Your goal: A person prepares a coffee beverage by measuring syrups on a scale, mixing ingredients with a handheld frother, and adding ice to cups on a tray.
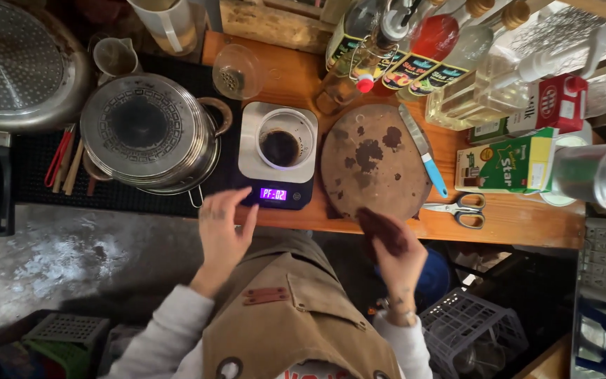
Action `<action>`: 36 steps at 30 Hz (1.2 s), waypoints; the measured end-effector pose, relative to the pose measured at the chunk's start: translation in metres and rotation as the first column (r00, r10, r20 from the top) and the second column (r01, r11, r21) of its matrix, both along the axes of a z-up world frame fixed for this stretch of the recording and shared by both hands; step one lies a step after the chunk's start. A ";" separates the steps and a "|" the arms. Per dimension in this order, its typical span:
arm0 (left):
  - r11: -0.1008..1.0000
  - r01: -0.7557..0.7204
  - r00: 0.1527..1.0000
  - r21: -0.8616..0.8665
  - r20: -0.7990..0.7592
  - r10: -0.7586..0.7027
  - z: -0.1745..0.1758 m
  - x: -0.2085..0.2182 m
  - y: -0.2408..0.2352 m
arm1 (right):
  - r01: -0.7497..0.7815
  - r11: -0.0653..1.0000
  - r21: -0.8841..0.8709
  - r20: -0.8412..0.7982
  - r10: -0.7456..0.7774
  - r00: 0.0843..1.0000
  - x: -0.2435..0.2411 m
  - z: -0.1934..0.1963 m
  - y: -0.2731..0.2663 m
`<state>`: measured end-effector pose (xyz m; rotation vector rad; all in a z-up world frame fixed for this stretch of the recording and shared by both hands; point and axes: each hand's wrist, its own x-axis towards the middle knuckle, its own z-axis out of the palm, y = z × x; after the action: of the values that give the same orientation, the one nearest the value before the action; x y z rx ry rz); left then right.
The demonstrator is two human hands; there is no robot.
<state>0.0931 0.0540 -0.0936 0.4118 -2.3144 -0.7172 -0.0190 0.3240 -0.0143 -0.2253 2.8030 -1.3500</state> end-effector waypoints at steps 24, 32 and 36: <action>0.968 -0.035 0.933 -0.247 0.338 0.120 0.000 0.018 0.019 | 0.525 0.851 0.002 -0.483 -0.458 0.746 -0.146 -0.105 0.246; 0.921 -0.099 0.914 -0.376 0.332 0.234 -0.019 0.015 0.028 | 0.196 0.976 0.096 -0.772 -0.051 0.634 -0.031 -0.099 0.073; 0.926 -0.024 0.859 -0.377 0.467 0.212 -0.019 0.016 0.033 | -0.273 0.962 0.015 -0.521 0.241 0.819 0.016 -0.072 -0.031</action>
<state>0.1093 0.0866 -0.1121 0.6223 -2.8024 -0.1077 -0.0031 0.2927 -0.0861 -1.0884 2.9682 -1.4854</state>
